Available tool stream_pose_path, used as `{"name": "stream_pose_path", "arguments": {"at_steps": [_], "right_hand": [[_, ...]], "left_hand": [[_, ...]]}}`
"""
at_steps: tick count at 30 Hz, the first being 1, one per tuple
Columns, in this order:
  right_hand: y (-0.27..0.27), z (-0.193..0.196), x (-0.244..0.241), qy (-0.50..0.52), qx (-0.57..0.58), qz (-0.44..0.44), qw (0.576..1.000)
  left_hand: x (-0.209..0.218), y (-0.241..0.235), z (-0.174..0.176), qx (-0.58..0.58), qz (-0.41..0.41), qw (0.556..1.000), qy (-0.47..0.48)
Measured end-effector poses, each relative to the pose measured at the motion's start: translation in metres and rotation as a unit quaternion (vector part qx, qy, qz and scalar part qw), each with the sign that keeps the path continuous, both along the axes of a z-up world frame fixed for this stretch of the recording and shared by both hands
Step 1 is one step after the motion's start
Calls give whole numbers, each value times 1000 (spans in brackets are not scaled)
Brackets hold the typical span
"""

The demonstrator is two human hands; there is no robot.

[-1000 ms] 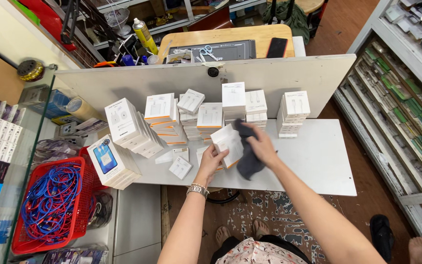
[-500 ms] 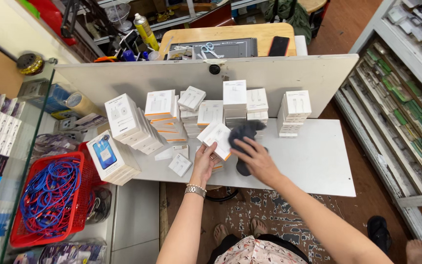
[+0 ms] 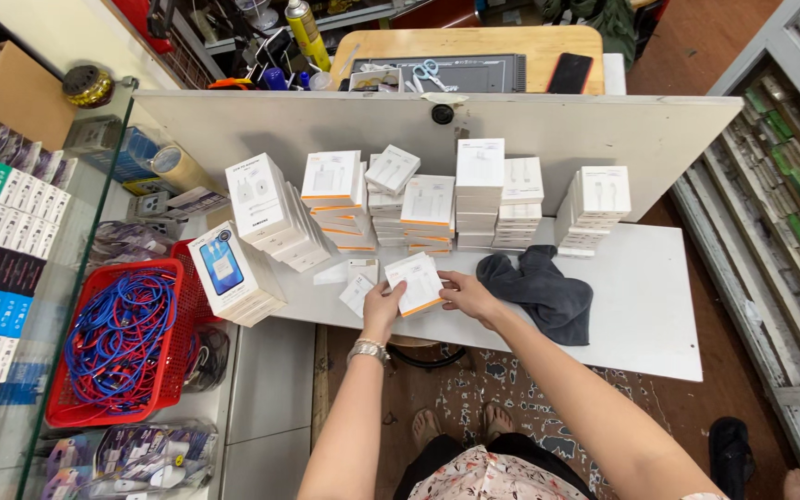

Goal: The person picks up small white boxes from a counter, wipes them with a dark cloth, and places them onto a glass shelf. The person repeats this process for multiple boxes, stacking them neatly on the shelf.

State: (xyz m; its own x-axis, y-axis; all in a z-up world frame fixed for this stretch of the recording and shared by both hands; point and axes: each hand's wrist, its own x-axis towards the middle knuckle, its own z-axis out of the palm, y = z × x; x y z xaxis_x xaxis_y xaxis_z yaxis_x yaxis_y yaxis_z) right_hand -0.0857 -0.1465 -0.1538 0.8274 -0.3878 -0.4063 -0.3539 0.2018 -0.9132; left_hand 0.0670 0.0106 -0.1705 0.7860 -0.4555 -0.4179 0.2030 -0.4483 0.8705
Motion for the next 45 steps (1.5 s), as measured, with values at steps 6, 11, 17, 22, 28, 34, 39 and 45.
{"name": "stream_pose_path", "arguments": {"at_steps": [6, 11, 17, 22, 28, 34, 39, 45], "right_hand": [[20, -26, 25, 99, -292, -50, 950], [16, -34, 27, 148, -239, -50, 958], [4, -72, 28, 156, -140, -39, 977], [2, -83, 30, 177, -28, -38, 983], [-4, -77, 23, 156, 83, -6, 984], [2, -81, 26, 159, 94, 1, 983], [-1, -73, 21, 161, 60, 20, 985], [0, -50, 9, 165, 2, 68, 984]], "left_hand": [[7, -18, -23, 80, -35, 973, -212], [10, -24, -38, 113, -78, 955, -263], [7, -23, -50, 93, -70, 986, -123], [7, -20, -61, 55, -32, 995, 82], [5, -11, -91, -55, -24, 973, 222], [0, -9, -96, -58, -9, 963, 262], [-15, -4, -82, -71, -8, 967, 244], [-46, 11, -57, -100, 27, 977, 188]]}}
